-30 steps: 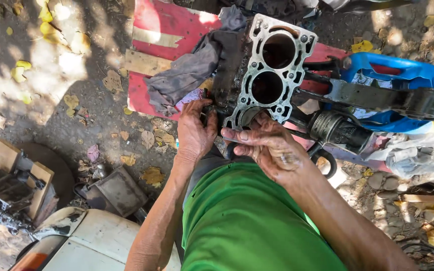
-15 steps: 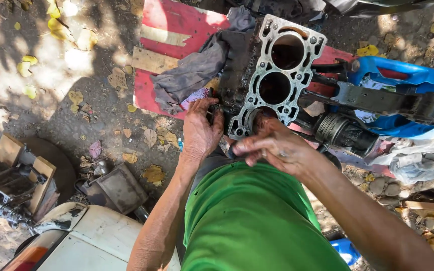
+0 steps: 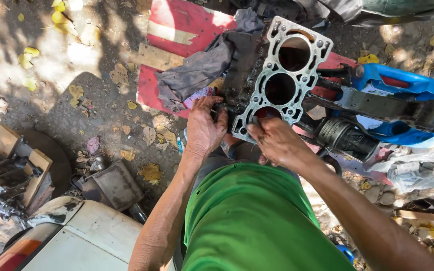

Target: Cleaning and inspecting the cylinder bores and surface of an engine block

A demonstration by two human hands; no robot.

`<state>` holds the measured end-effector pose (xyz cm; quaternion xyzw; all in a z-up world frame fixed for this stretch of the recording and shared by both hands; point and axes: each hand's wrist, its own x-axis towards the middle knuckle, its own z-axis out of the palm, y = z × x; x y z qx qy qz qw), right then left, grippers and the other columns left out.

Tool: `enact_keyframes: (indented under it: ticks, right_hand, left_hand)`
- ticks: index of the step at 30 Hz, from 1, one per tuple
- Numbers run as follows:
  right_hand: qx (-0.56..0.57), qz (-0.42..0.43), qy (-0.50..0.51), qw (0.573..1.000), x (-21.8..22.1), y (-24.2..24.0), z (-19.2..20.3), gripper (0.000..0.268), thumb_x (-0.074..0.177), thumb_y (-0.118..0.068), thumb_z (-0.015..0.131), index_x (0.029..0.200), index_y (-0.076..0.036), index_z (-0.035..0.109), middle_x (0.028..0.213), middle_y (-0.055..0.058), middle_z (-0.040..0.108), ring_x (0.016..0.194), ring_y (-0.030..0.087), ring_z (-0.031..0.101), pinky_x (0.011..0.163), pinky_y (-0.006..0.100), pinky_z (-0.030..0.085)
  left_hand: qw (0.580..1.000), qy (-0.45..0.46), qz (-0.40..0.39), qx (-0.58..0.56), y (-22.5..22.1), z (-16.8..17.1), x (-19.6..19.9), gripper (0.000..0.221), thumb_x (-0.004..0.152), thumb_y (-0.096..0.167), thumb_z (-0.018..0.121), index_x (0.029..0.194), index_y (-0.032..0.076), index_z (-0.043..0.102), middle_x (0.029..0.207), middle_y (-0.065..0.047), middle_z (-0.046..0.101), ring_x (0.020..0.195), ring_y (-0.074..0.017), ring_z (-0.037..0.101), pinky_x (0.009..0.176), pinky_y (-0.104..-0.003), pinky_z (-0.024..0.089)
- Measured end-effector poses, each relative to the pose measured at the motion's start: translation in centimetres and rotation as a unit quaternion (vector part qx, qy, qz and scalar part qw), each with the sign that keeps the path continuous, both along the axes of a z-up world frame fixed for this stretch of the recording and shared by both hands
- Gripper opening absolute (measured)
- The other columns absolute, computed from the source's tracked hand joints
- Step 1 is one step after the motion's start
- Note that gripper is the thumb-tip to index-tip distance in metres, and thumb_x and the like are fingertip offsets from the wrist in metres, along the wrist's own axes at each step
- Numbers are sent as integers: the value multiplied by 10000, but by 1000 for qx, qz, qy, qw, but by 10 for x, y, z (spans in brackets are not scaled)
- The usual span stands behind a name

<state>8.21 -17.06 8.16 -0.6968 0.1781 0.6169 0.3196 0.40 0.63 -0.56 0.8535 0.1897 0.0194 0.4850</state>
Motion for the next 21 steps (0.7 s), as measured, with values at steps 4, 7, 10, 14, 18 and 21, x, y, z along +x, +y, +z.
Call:
enact_keyframes:
  ticks: [4, 7, 10, 14, 18, 21]
  right_hand:
    - [-10, 80, -176, 981, -6, 2, 26, 351, 994, -238, 569, 1307, -94, 637, 584, 172, 718, 537, 252, 748, 519, 320, 606]
    - [22, -26, -174, 984, -16, -8, 32, 394, 968, -59, 548, 1358, -64, 595, 932, 281, 664, 422, 304, 703, 333, 320, 591]
    - [45, 7, -159, 986, -7, -12, 49, 461, 957, -28, 499, 1410, -51, 580, 902, 311, 650, 418, 334, 704, 323, 355, 602]
    - [183, -40, -65, 980, -33, -47, -50, 538, 916, -57, 493, 1436, 65, 427, 883, 344, 658, 463, 336, 694, 295, 355, 566]
    - [155, 79, 5, 985, 11, -30, 24, 592, 925, -134, 623, 1393, 154, 405, 976, 371, 658, 486, 264, 674, 311, 299, 559]
    - [74, 434, -86, 894, 24, -24, 47, 1178, 673, -746, 551, 1585, -49, 286, 623, 114, 696, 464, 196, 570, 527, 377, 540]
  left_hand:
    - [1000, -9, -1, -3, -1, 3, 1, 178, 865, 137, 723, 1037, 89, 731, 984, -151, 719, 1014, -417, 680, 893, -479, 560]
    - [1000, -11, 6, -6, -1, 3, -1, 184, 859, 138, 728, 1034, 81, 730, 980, -159, 718, 1010, -425, 679, 891, -485, 561]
    - [1000, -21, 8, -8, -1, -2, 0, 192, 849, 129, 738, 1032, 74, 729, 974, -159, 718, 997, -428, 681, 883, -484, 565]
    - [1000, -17, 0, -5, 1, -1, 0, 196, 846, 129, 731, 1034, 73, 725, 959, -163, 712, 978, -441, 676, 867, -504, 564]
    - [1000, -18, -3, -3, 1, -2, 0, 186, 850, 128, 732, 1030, 83, 728, 962, -156, 712, 978, -429, 681, 871, -481, 564]
    - [1000, -18, 0, 0, 2, -1, 1, 187, 844, 126, 731, 1024, 74, 722, 955, -159, 708, 970, -435, 683, 866, -499, 561]
